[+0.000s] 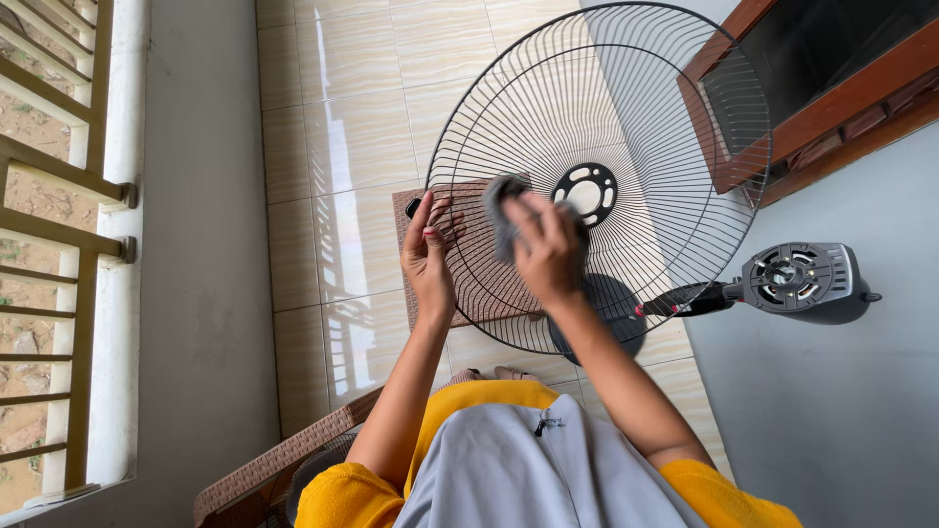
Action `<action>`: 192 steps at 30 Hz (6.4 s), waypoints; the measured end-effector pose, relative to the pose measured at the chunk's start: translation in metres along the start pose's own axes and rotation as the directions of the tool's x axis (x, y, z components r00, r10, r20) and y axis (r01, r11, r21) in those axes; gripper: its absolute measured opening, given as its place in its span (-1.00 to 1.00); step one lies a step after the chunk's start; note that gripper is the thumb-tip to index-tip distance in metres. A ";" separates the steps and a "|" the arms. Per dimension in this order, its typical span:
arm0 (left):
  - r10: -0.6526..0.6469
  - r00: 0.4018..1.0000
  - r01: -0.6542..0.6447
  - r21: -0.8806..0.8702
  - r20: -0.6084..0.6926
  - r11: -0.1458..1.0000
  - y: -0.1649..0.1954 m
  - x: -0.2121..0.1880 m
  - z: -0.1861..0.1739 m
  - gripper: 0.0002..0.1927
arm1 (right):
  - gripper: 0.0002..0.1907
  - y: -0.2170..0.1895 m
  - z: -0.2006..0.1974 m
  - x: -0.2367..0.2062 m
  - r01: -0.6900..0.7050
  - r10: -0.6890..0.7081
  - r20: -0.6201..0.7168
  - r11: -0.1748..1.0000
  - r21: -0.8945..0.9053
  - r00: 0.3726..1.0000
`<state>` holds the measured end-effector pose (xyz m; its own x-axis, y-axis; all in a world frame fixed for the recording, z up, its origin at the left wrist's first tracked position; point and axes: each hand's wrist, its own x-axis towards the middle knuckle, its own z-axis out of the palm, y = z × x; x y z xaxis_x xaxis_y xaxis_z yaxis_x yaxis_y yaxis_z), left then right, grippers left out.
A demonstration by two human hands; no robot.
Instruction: The person disassembles a standing electric fan, removing the front grille, blades, and rear guard, and wipes each part with a gray cloth. They lay the removed parts on the tiled floor and continue wiping the grille, blade, and small ring components one at a time.
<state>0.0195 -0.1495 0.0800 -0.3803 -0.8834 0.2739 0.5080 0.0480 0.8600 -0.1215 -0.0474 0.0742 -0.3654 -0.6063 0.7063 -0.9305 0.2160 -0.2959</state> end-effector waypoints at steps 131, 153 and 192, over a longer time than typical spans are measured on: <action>0.047 0.953 -0.229 0.615 0.299 0.755 0.083 0.012 -0.006 -0.59 | -0.54 -0.009 -0.053 0.063 0.184 -0.184 -0.217 0.983 -0.022 0.959; 0.047 0.962 -0.216 0.651 0.267 0.728 0.085 0.012 -0.021 -0.59 | -0.46 0.002 -0.053 0.065 0.032 -0.012 -0.292 0.997 0.065 0.956; 0.303 0.874 -0.470 0.820 0.380 0.327 0.099 0.020 0.011 -0.64 | -0.58 -0.033 -0.072 0.065 0.280 -0.315 -0.223 0.944 -0.175 0.923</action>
<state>0.0532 -0.1572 0.1756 -0.4721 -0.5800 0.6639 -0.2888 0.8133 0.5051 -0.1169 -0.0390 0.1760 -0.0500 -0.4571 0.8880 -0.9852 0.1683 0.0312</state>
